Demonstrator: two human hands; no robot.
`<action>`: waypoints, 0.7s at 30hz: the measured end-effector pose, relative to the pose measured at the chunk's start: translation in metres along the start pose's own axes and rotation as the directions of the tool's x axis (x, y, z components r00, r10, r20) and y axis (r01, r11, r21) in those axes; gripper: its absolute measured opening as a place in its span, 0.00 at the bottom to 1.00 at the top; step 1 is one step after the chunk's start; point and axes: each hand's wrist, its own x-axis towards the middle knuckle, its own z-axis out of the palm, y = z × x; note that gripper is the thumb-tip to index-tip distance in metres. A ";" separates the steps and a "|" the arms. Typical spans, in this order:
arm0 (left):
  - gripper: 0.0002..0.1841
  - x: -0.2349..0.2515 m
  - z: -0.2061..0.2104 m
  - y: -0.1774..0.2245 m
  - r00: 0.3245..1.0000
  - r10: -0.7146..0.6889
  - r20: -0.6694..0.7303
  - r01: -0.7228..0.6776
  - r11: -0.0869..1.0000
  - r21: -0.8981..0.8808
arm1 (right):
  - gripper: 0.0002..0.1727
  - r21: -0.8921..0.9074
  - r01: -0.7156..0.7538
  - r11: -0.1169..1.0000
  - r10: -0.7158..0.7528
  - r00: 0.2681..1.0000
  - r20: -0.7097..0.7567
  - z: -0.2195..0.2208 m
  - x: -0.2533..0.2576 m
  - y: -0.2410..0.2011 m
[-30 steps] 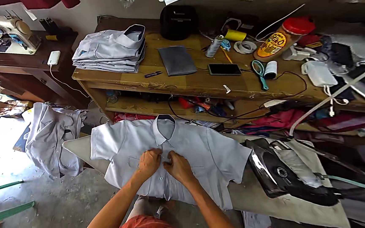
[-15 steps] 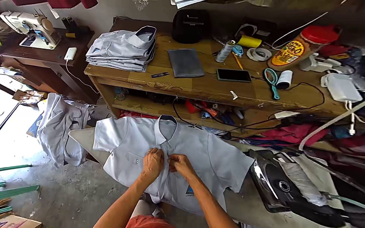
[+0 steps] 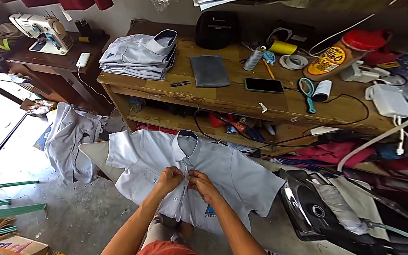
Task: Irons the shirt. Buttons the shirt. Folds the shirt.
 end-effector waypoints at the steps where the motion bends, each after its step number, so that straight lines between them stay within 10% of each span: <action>1: 0.09 0.000 0.001 0.000 1.000 0.007 -0.005 -0.007 1.000 -0.003 | 0.04 0.004 0.004 1.000 -0.004 1.000 0.001 0.001 0.000 0.000; 12: 0.09 -0.003 0.006 -0.001 0.989 0.103 -0.106 -0.099 0.994 0.048 | 0.07 0.023 0.077 0.997 -0.078 0.994 0.070 -0.010 -0.006 -0.005; 21: 0.12 0.001 0.009 -0.005 0.984 0.112 -0.140 -0.106 0.993 0.054 | 0.05 -0.366 0.251 0.896 -0.316 0.940 -0.130 0.006 0.003 0.011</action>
